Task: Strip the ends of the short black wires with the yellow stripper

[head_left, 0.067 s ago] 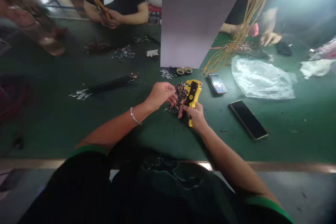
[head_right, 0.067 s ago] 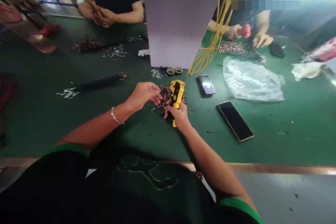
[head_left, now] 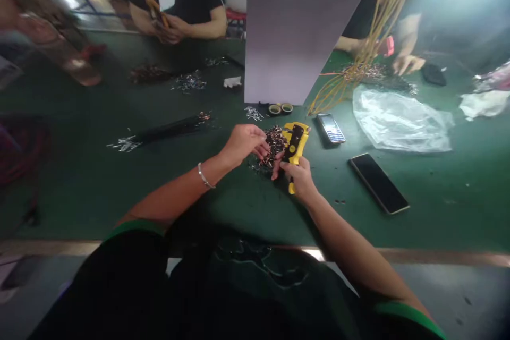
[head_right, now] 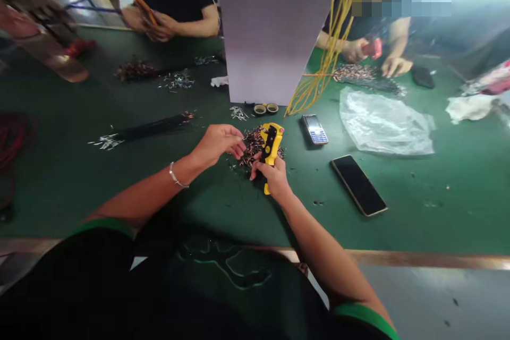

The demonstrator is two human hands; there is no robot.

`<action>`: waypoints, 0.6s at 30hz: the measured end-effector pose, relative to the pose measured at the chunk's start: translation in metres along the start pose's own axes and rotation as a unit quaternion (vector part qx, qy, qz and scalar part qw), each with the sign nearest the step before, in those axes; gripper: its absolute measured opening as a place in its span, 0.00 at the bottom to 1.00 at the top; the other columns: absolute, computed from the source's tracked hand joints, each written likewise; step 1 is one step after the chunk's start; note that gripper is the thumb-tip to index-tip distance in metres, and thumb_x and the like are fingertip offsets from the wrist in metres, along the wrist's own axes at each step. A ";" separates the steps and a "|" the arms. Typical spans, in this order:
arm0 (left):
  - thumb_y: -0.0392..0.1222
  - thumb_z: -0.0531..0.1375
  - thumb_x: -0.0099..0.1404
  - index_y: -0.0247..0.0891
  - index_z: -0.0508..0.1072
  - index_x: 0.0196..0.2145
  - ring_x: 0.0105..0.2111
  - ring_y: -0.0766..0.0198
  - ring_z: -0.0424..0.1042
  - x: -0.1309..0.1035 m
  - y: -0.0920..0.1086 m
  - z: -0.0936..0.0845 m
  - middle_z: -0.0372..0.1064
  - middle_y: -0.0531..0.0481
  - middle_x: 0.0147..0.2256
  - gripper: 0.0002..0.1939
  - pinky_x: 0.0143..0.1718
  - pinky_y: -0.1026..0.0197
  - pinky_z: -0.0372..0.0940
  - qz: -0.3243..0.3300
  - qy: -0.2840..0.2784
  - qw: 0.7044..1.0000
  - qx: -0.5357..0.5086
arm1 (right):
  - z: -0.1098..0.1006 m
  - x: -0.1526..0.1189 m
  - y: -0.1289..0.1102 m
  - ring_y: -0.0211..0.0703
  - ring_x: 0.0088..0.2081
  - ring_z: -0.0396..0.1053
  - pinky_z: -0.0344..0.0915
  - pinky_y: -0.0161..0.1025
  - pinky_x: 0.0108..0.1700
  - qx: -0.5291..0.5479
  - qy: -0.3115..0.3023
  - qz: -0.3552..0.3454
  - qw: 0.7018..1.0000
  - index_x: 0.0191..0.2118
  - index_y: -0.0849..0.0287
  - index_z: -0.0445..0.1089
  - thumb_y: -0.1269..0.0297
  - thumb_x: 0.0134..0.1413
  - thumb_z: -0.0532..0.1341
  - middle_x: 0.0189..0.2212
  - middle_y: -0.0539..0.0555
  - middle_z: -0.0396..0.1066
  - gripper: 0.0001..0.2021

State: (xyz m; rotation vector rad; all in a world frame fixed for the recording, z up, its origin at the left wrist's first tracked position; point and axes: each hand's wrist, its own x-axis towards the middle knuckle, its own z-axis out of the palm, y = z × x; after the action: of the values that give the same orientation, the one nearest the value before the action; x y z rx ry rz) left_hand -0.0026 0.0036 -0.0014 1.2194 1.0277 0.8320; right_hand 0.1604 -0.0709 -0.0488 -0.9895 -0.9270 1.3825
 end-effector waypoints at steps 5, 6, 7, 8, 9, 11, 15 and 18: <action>0.32 0.59 0.57 0.36 0.68 0.30 0.21 0.66 0.73 0.019 0.000 -0.010 0.74 0.47 0.23 0.02 0.25 0.61 0.70 -0.012 0.018 0.999 0.024 | -0.006 0.000 -0.002 0.42 0.20 0.69 0.69 0.42 0.27 0.008 -0.033 0.012 0.999 0.34 0.58 0.70 0.68 0.42 0.62 0.19 0.47 0.72 0.09; 0.31 0.59 0.57 0.36 0.68 0.30 0.21 0.66 0.73 0.025 0.000 -0.012 0.73 0.47 0.23 0.03 0.26 0.60 0.70 -0.015 0.021 0.999 0.032 | -0.006 0.001 -0.002 0.42 0.20 0.70 0.69 0.43 0.27 0.009 -0.034 0.013 0.999 0.35 0.59 0.70 0.68 0.42 0.62 0.20 0.47 0.72 0.09; 0.31 0.60 0.56 0.35 0.69 0.30 0.21 0.66 0.73 0.033 0.000 -0.014 0.73 0.47 0.24 0.03 0.27 0.60 0.71 -0.015 0.025 0.999 0.043 | -0.006 0.001 -0.003 0.42 0.20 0.70 0.69 0.42 0.27 0.009 -0.035 0.014 0.999 0.35 0.59 0.70 0.69 0.42 0.62 0.20 0.47 0.72 0.09; 0.31 0.60 0.56 0.35 0.69 0.31 0.21 0.66 0.73 0.042 0.000 -0.016 0.73 0.47 0.24 0.04 0.28 0.60 0.71 -0.013 0.031 0.998 0.055 | -0.006 0.001 -0.003 0.42 0.20 0.70 0.69 0.42 0.27 0.008 -0.036 0.016 0.999 0.35 0.59 0.70 0.69 0.41 0.62 0.20 0.47 0.72 0.10; 0.30 0.60 0.57 0.34 0.70 0.33 0.22 0.66 0.73 0.052 -0.001 -0.018 0.73 0.47 0.23 0.05 0.28 0.59 0.71 -0.011 0.038 0.997 0.070 | -0.006 0.001 -0.003 0.42 0.20 0.70 0.69 0.42 0.27 0.006 -0.036 0.019 0.999 0.35 0.59 0.70 0.69 0.41 0.62 0.20 0.47 0.72 0.10; 0.30 0.60 0.57 0.32 0.71 0.35 0.21 0.66 0.73 0.073 -0.002 -0.021 0.73 0.47 0.23 0.06 0.29 0.58 0.71 -0.003 0.065 0.991 0.113 | -0.005 0.002 -0.004 0.41 0.20 0.70 0.69 0.41 0.27 0.005 -0.037 0.022 0.999 0.34 0.59 0.70 0.70 0.41 0.62 0.20 0.47 0.72 0.10; 0.32 0.58 0.60 0.30 0.74 0.40 0.25 0.66 0.75 0.113 -0.004 -0.028 0.76 0.43 0.30 0.09 0.31 0.61 0.71 0.025 0.096 0.959 0.265 | -0.006 0.002 -0.005 0.41 0.20 0.69 0.70 0.42 0.27 0.014 -0.044 0.025 0.999 0.33 0.59 0.70 0.69 0.40 0.63 0.20 0.47 0.72 0.09; 0.32 0.57 0.61 0.30 0.75 0.43 0.29 0.62 0.77 0.129 -0.003 -0.041 0.77 0.41 0.33 0.13 0.34 0.59 0.71 0.026 0.105 0.945 0.308 | -0.007 0.002 -0.005 0.42 0.21 0.70 0.70 0.42 0.27 0.018 -0.046 0.026 0.998 0.34 0.59 0.70 0.70 0.40 0.63 0.21 0.47 0.72 0.10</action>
State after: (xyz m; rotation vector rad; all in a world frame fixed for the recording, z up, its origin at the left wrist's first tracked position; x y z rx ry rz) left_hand 0.0019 0.1360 -0.0282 1.7125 1.5047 0.7084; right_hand 0.1689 -0.0684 -0.0472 -0.9348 -0.9476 1.4931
